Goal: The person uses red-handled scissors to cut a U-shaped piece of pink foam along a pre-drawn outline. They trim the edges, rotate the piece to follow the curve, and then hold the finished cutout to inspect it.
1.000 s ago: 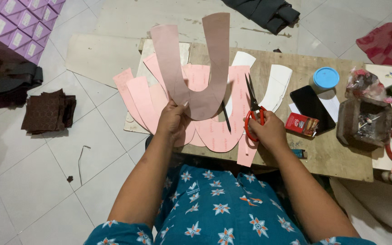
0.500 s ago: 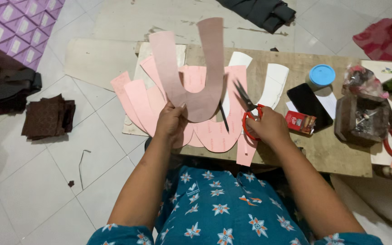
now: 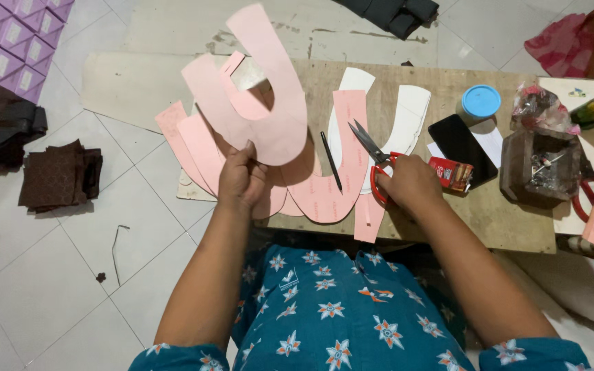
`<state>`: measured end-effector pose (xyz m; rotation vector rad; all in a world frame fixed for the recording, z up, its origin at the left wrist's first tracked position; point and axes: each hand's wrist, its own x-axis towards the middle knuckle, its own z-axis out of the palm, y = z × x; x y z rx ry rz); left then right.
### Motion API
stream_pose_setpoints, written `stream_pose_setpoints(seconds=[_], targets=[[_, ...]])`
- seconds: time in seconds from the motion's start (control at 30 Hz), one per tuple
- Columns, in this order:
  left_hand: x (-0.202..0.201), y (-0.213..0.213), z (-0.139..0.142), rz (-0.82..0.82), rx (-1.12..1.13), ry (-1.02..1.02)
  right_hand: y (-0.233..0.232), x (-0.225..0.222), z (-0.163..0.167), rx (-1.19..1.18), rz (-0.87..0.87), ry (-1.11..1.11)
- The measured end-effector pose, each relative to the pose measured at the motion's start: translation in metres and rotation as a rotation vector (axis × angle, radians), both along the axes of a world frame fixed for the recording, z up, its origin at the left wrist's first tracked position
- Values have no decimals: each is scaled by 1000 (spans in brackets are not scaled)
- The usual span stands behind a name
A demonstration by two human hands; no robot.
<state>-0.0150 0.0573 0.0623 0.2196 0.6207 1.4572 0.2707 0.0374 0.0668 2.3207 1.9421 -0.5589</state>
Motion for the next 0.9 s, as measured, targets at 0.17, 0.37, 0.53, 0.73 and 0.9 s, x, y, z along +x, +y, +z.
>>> stream_pose_setpoints(seconds=[0.17,0.37,0.53,0.73,0.9], targets=[[-19,-3,4,111,-97,151,0,1,-1,-4,29,-37],[-43,-11,-1,277,-82,363,-1,2,-4,-35,-12,-1],[-48,-22,-4,385,-225,488,-4,3,-6,-77,-98,36],[-47,-34,-5,306,-259,587,1,11,-10,-109,-83,-37],[-55,-38,-17,257,-265,721,-13,-6,34,-5,4,71]])
